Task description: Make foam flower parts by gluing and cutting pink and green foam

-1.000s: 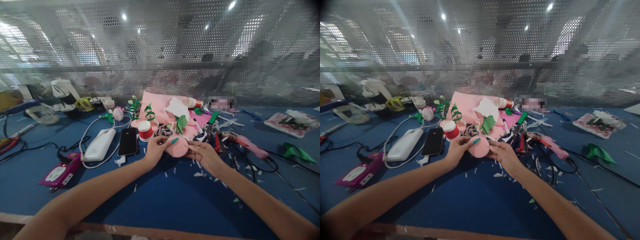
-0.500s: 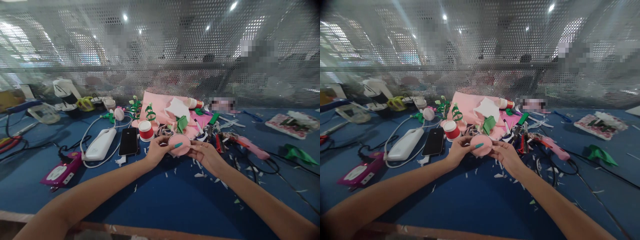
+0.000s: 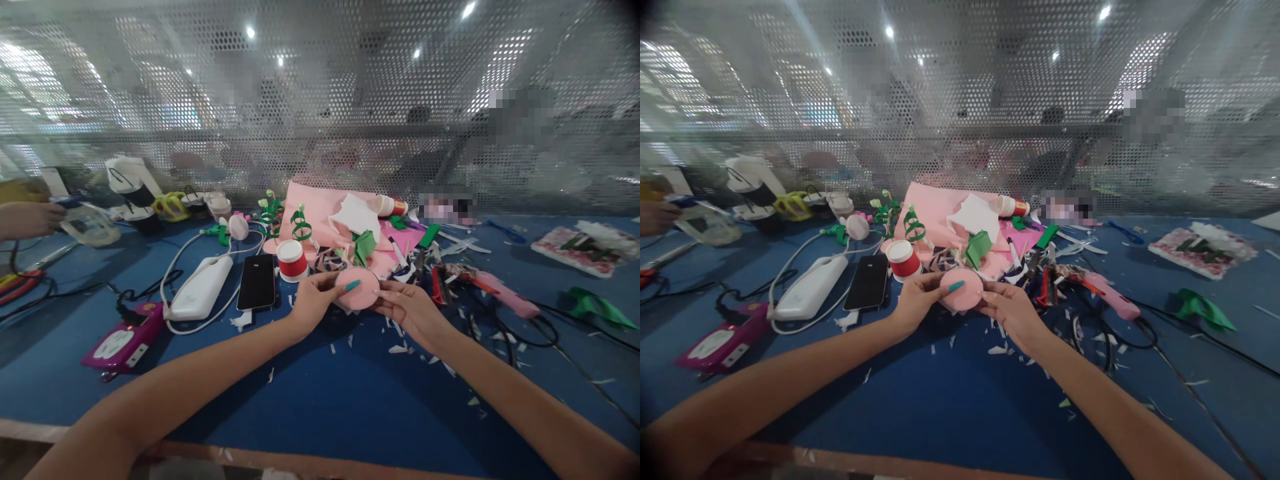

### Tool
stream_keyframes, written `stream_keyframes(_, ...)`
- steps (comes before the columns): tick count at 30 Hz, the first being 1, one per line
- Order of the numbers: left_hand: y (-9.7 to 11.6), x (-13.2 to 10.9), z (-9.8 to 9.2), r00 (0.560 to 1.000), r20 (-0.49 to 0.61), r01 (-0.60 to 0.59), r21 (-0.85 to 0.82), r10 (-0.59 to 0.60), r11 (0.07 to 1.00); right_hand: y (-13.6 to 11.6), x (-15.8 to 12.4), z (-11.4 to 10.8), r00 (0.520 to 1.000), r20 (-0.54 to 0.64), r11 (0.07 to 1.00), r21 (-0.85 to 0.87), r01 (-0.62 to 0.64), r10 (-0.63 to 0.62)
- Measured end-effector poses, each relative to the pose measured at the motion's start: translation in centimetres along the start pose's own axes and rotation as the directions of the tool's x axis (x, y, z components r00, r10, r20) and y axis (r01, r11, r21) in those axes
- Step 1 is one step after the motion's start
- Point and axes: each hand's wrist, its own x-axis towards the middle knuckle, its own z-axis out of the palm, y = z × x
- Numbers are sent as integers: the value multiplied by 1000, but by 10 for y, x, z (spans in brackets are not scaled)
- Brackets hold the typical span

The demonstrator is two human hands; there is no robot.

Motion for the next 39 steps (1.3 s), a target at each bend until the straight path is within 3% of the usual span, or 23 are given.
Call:
stream_keyframes(6, -1, 1, 0, 1000, -1, 15, -17, -15, 1000, 1, 0, -1, 1000, -5, 1000, -26, 15, -16)
stream_keyframes(13, -5, 4, -1, 999, 3, 50, -250, -51, 967, 2, 0, -1, 999, -50, 999, 47, 14, -12)
stream_keyframes(17, -4, 4, 0, 997, 50, 58, -153, -51, 987, 1, -1, 0, 999, -41, 1000, 26, 11, -10)
stream_keyframes(28, -6, 4, -1, 998, 68, 7, -20, -5, 1000, 0, -1, 0, 999, -31, 998, 69, -11, 13)
stream_keyframes(39, -9, 5, -4, 996, 78, -51, 218, 35, 975, 0, 0, 3, 999, -24, 994, 106, -23, 26)
